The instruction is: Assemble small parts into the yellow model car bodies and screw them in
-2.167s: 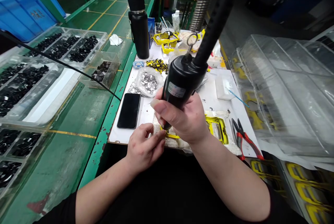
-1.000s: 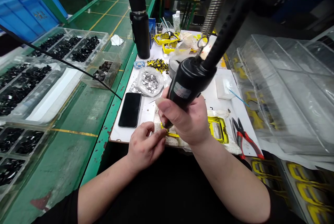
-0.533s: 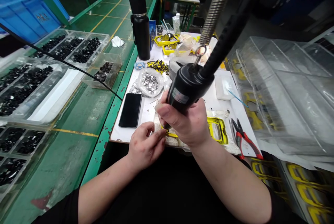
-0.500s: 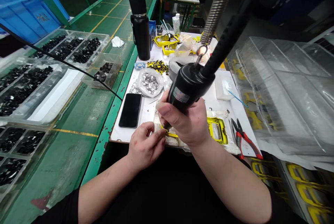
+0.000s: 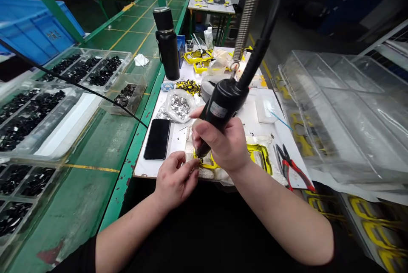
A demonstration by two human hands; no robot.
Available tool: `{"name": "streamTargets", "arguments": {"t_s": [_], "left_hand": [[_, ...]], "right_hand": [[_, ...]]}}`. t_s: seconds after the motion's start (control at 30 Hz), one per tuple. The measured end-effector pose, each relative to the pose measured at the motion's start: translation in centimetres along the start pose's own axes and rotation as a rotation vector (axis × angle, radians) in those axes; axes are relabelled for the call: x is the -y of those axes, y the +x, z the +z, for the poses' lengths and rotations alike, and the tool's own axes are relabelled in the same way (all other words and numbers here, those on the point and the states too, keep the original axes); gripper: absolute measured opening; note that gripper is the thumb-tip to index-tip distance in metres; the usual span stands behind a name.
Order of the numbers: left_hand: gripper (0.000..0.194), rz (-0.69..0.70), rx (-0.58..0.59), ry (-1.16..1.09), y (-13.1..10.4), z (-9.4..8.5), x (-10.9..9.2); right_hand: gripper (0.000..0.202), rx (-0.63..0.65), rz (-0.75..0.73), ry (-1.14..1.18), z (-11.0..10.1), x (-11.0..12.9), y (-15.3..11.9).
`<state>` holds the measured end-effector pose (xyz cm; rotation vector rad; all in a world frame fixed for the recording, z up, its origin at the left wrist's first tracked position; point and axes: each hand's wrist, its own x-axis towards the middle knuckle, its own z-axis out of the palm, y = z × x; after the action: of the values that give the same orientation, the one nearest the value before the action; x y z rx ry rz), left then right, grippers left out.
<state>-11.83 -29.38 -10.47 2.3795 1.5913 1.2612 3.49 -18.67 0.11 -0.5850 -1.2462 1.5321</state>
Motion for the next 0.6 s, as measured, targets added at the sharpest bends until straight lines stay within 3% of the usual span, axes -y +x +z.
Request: {"name": "streamTargets", "arguments": {"t_s": [0.13, 0.27, 0.3, 0.37, 0.43, 0.5, 0.6], "left_hand": [[0.030, 0.008, 0.002, -0.003, 0.0, -0.1, 0.0], [0.028, 0.011, -0.014, 0.002, 0.0, 0.1, 0.0], [0.028, 0.015, -0.015, 0.002, 0.0, 0.2, 0.1], [0.028, 0.021, -0.007, 0.004, 0.0, 0.2, 0.1], [0.031, 0.018, -0.015, 0.016, 0.0, -0.1, 0.0], [0.043, 0.024, -0.069, 0.028, 0.2, -0.9, -0.5], [0.057, 0.080, -0.202, -0.048, 1.4, -2.4, -2.8]], "right_hand": [[0.049, 0.051, -0.078, -0.166, -2.6, 1.6, -0.2], [0.049, 0.171, -0.003, -0.781, -7.5, 3.3, -1.8], [0.058, 0.243, 0.027, -0.994, -8.8, 3.4, -2.5], [0.095, 0.401, 0.086, -1.320, -10.9, 3.2, -3.9], [0.114, 0.488, 0.137, -1.489, -12.3, 2.7, -5.4], [0.111, 0.471, 0.111, -1.542, -13.0, 2.2, -6.5], [0.104, 0.331, -0.007, -1.507, -13.7, 2.2, -7.5]]}}
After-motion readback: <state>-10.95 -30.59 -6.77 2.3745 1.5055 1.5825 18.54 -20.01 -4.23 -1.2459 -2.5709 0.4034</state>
